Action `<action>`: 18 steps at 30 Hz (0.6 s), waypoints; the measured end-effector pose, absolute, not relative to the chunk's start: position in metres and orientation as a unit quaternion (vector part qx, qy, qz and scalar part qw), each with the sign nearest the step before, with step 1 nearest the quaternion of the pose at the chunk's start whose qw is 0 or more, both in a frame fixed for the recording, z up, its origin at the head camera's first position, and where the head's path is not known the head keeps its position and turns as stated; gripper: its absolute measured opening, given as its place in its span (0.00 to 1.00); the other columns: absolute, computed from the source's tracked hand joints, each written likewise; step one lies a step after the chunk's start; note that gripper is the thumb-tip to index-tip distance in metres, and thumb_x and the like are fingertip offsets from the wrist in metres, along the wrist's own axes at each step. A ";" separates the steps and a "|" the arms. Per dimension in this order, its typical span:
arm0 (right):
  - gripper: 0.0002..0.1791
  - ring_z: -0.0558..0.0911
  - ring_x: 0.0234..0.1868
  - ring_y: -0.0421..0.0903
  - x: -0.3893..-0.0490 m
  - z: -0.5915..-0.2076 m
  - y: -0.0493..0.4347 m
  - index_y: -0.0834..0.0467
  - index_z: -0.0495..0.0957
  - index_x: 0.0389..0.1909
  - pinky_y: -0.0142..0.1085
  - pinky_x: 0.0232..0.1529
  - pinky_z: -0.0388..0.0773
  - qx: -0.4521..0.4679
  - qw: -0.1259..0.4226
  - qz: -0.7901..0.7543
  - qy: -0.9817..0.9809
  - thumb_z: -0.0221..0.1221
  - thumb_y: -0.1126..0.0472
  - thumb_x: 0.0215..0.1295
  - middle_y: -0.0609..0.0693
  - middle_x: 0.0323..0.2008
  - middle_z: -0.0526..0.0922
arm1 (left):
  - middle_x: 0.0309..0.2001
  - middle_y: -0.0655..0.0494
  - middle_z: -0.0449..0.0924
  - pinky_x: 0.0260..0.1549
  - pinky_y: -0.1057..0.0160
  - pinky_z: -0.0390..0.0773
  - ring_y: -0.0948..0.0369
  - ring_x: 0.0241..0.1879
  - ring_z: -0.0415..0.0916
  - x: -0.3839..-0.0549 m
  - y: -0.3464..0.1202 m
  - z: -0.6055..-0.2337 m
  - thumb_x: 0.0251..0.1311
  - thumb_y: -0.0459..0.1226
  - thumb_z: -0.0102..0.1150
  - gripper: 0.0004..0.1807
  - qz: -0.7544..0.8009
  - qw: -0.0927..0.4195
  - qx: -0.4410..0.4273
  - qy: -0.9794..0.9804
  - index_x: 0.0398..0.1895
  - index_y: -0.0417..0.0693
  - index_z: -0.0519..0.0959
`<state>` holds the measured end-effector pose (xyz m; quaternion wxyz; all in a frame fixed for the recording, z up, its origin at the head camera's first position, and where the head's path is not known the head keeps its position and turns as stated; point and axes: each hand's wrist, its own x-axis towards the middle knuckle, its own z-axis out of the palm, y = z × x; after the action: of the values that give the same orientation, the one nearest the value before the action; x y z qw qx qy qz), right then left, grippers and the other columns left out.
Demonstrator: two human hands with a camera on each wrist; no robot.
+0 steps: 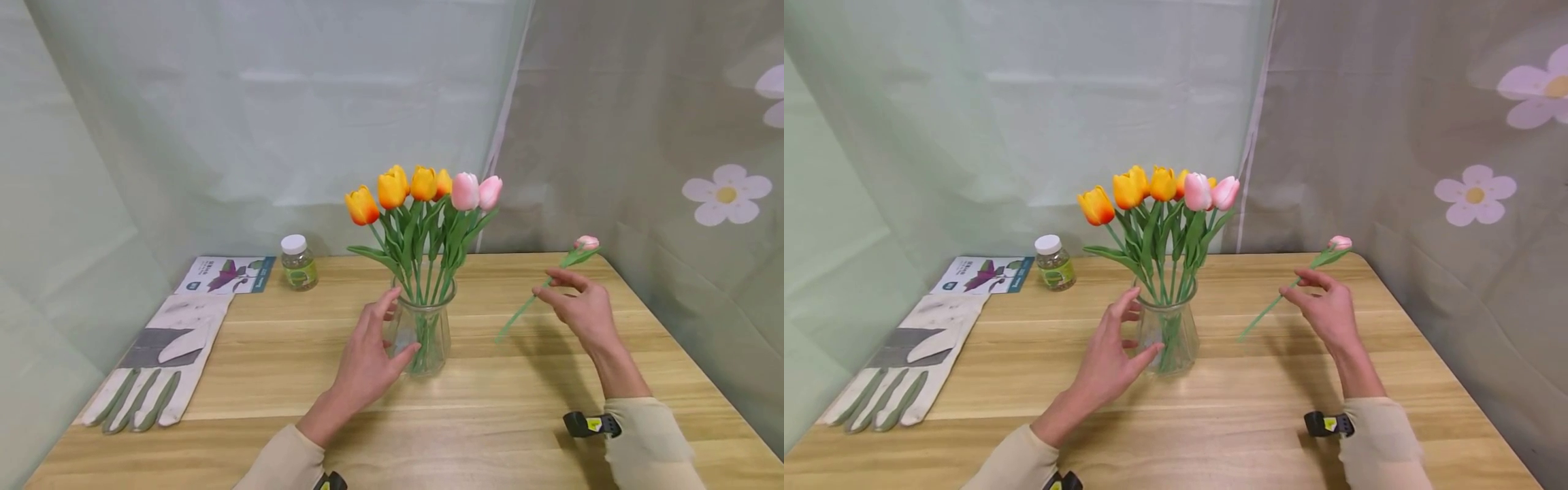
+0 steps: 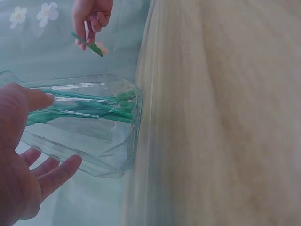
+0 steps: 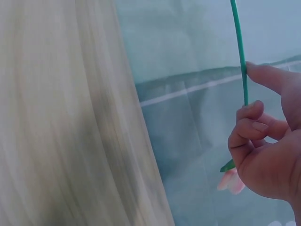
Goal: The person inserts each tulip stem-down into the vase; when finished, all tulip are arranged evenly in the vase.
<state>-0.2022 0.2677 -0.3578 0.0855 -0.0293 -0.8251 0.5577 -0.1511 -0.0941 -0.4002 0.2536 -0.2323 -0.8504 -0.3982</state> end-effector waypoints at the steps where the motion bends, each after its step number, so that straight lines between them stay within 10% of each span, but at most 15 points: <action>1: 0.28 0.69 0.20 0.30 -0.202 -0.357 0.266 0.54 0.77 0.66 0.25 0.25 0.72 -0.032 0.087 0.567 -0.818 0.71 0.52 0.69 0.41 0.48 0.74 | 0.58 0.46 0.76 0.33 0.61 0.90 0.49 0.54 0.81 -0.151 -0.094 -0.400 0.53 0.33 0.82 0.55 -0.397 0.254 -0.233 -0.850 0.80 0.60 0.56; 18: 0.18 0.67 0.18 0.32 -0.206 -0.339 0.242 0.47 0.82 0.54 0.24 0.21 0.68 -0.059 0.106 0.652 -0.749 0.74 0.56 0.65 0.41 0.45 0.76 | 0.58 0.46 0.76 0.33 0.61 0.90 0.49 0.54 0.82 -0.152 -0.094 -0.401 0.53 0.33 0.82 0.55 -0.396 0.258 -0.237 -0.849 0.80 0.59 0.56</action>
<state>-0.2058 0.2417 -0.3386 0.1057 -0.0590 -0.7485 0.6519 -0.1518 -0.0945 -0.4012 0.2579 -0.2369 -0.8489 -0.3959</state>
